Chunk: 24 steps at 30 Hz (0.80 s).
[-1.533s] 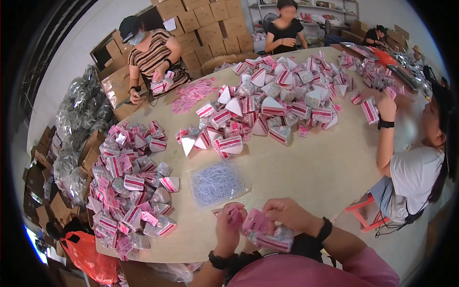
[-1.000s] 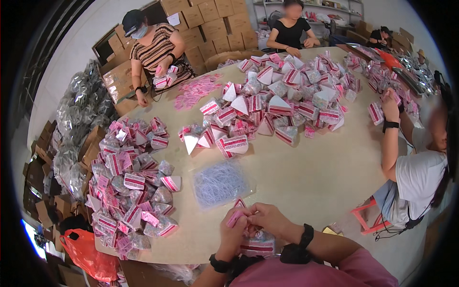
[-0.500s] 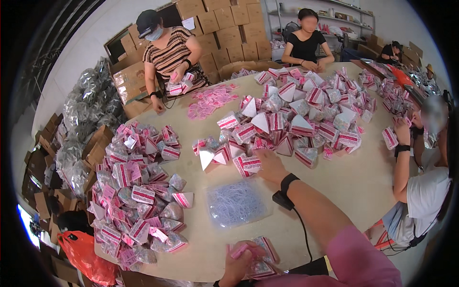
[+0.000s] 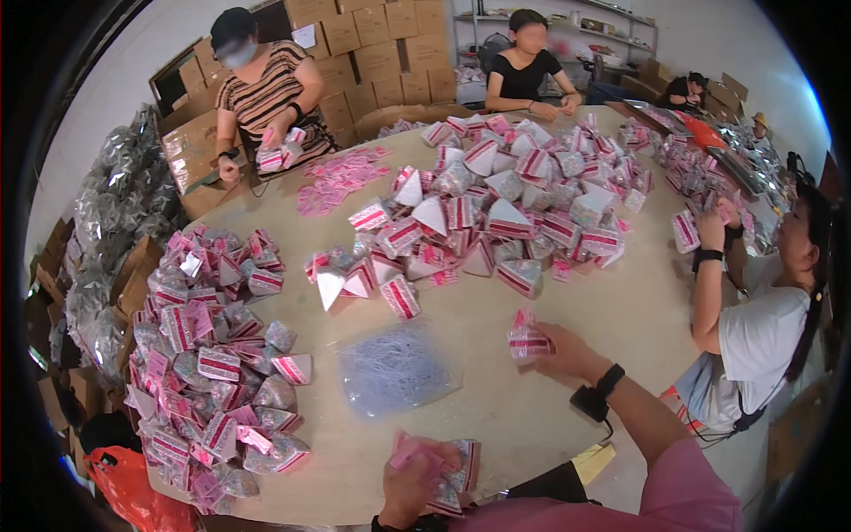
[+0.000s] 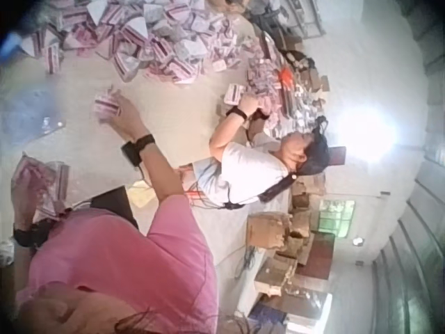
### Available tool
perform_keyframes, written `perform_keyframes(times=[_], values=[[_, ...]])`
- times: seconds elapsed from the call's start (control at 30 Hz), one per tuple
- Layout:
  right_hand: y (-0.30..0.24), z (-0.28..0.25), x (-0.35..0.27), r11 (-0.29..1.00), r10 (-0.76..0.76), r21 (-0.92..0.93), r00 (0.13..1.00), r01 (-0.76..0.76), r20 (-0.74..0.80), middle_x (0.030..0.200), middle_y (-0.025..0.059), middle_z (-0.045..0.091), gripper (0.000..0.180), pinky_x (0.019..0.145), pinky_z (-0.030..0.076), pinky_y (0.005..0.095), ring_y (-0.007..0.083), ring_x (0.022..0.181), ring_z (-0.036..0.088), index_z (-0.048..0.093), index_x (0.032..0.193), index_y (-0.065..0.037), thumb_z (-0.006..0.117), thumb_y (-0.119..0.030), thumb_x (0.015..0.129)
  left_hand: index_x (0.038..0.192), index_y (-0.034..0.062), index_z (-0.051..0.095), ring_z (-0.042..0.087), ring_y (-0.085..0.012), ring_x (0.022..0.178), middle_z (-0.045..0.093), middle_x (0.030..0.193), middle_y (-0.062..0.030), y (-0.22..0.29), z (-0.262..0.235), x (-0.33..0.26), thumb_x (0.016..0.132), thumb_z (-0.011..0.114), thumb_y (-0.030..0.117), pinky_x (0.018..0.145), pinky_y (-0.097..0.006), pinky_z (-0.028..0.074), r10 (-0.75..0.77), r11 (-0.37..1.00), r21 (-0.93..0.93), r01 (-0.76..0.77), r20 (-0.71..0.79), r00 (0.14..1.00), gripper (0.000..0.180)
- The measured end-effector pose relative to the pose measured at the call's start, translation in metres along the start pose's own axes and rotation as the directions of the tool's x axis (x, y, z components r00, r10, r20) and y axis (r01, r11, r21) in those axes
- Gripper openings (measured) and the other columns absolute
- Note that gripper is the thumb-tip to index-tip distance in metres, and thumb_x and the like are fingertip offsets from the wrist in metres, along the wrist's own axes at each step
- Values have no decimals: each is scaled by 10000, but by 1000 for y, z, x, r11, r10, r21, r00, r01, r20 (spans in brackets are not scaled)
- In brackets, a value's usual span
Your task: Assembling and packaging small triangular gift boxes or product containers in a workshop setting.
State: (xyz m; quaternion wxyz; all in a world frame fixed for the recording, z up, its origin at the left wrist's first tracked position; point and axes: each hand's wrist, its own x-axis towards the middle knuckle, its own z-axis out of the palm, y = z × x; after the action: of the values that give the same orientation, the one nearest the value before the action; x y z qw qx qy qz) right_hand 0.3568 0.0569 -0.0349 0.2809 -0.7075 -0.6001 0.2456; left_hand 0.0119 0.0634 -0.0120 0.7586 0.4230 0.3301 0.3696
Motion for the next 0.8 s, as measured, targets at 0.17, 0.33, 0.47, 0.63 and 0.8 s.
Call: perform_keyframes(times=[0.17,0.33,0.47,0.63,0.8], values=[[-10,7,-49,974,100,-213,991,-80,88,1087,210,563,558,919,419,393,353,1072,508,454,1236,9,624,-145,727,916,-47,536,584,-240,763,602,863,-163,1,12,-6,907,482,216,749,-354,477,-53,989,-141,48,-32,998,269],[34,2,-39,972,-169,-159,985,172,34,977,185,586,340,817,444,401,341,946,552,521,1133,-15,533,-60,797,867,-39,522,549,-223,696,559,762,-121,2,17,-9,910,500,239,684,-341,460,-17,989,-147,19,15,1000,282],[38,0,-11,990,-115,-90,993,111,-38,942,195,595,299,799,452,413,358,896,562,558,1083,-38,508,-100,795,850,-26,522,514,-201,650,532,713,-95,5,23,-14,908,498,212,651,-322,446,-14,995,-97,18,37,999,246],[39,14,11,966,-44,-253,997,59,63,980,194,535,347,791,448,413,364,930,535,548,1037,-51,644,-201,738,883,11,501,487,-147,619,497,679,-58,8,26,-20,888,542,253,568,-249,400,41,999,-11,-41,28,999,245],[36,29,11,929,14,-369,1000,-12,3,1001,191,506,373,787,441,410,351,971,516,504,1006,-32,673,-196,717,827,21,502,467,-143,597,485,656,-52,6,26,-21,885,550,262,562,-248,391,35,999,40,-35,-7,999,253]])
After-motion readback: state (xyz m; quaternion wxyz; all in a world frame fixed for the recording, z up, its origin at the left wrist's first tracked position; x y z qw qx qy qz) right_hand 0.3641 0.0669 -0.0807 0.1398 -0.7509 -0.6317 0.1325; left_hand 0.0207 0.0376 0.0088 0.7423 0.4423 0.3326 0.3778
